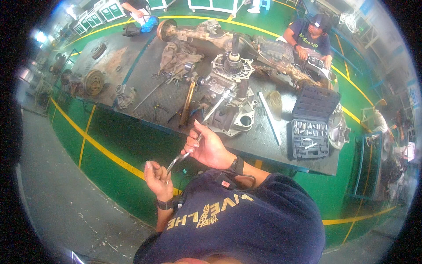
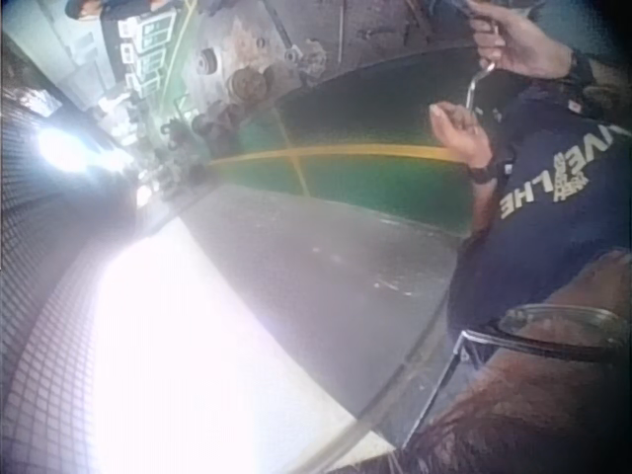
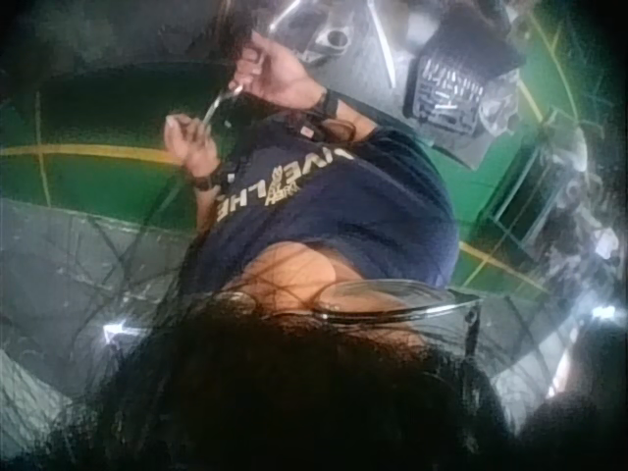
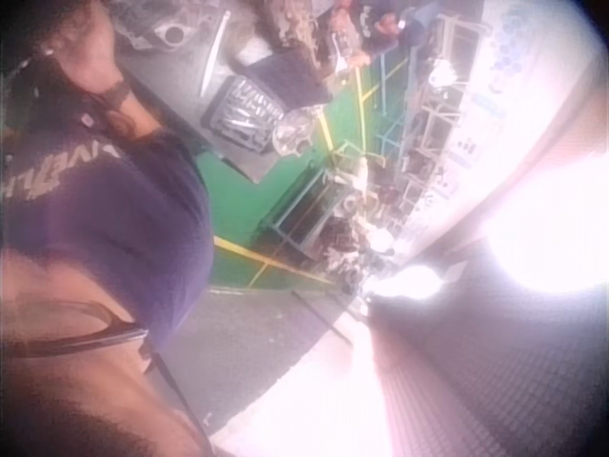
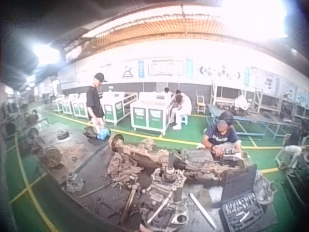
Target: The person places a metal cover onto a gearbox housing with their hands. They use a socket wrench to tighten a bolt on the side of the housing and then tap the components with a hammer.
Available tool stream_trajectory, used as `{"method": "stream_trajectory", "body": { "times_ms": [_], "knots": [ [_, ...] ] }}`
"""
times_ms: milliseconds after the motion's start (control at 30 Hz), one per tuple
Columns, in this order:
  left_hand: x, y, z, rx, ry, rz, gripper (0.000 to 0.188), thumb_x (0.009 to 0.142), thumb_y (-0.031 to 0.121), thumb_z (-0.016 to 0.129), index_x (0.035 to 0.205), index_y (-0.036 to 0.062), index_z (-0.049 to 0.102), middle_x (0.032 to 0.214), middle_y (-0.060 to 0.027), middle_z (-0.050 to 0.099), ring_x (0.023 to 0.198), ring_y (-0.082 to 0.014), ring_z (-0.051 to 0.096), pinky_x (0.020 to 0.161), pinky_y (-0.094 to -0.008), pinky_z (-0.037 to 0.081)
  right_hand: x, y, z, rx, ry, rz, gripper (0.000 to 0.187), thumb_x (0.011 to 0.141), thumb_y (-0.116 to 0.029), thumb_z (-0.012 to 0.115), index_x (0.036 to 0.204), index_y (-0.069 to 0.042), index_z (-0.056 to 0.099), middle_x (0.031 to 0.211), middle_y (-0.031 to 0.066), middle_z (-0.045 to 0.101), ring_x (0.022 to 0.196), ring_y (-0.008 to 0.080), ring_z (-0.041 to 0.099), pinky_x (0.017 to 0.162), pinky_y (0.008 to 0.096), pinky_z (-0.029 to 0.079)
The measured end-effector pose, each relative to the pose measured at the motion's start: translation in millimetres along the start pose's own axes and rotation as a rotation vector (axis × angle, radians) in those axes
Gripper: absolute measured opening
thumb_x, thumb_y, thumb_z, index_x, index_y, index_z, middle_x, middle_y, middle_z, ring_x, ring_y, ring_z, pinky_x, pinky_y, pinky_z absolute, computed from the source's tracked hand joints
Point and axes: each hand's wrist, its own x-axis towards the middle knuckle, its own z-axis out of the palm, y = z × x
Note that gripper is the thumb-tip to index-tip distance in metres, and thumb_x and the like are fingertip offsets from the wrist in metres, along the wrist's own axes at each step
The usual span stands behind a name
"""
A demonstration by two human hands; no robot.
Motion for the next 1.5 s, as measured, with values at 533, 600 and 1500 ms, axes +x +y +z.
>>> {"method": "stream_trajectory", "body": {
  "times_ms": [533, 600, 1500],
  "knots": [
    [-12, 1, 9, 0.001, -0.137, 0.249, 0.038, 0.108, 0.031, 0.048, 0.08, 0.0054, 0.05, 0.069, -0.0009, 0.044, 0.045, -0.0069, 0.029, 0.04, -0.0237, 0.024, 93, 17, -23, 0.006, 0.063, 0.247, 0.031, 0.099, -0.036, 0.064, 0.088, -0.009, 0.053, 0.09, 0.0109, 0.062, 0.094, 0.035, 0.064, 0.097, 0.0514, 0.05],
    [-9, -3, -1, -0.037, -0.071, 0.229, 0.038, 0.108, 0.031, 0.048, 0.08, 0.0057, 0.049, 0.069, -0.0008, 0.044, 0.045, -0.0069, 0.029, 0.04, -0.0239, 0.024, 66, 0, 16, 0.028, -0.046, 0.237, 0.034, 0.1, -0.036, 0.063, 0.079, -0.011, 0.052, 0.077, 0.0076, 0.057, 0.084, 0.0296, 0.061, 0.098, 0.0512, 0.048],
    [5, -10, -1, -0.277, -0.41, 0.311, 0.046, 0.107, 0.038, 0.04, 0.075, 0.0065, 0.049, 0.055, -0.0043, 0.037, 0.043, -0.0144, 0.03, 0.046, -0.0295, 0.026, 113, 1, 13, 0.374, -0.137, 0.188, 0.05, 0.097, -0.048, 0.059, 0.065, -0.017, 0.037, 0.061, -0.0019, 0.033, 0.06, 0.0179, 0.037, 0.08, 0.0396, 0.042]
  ]
}}
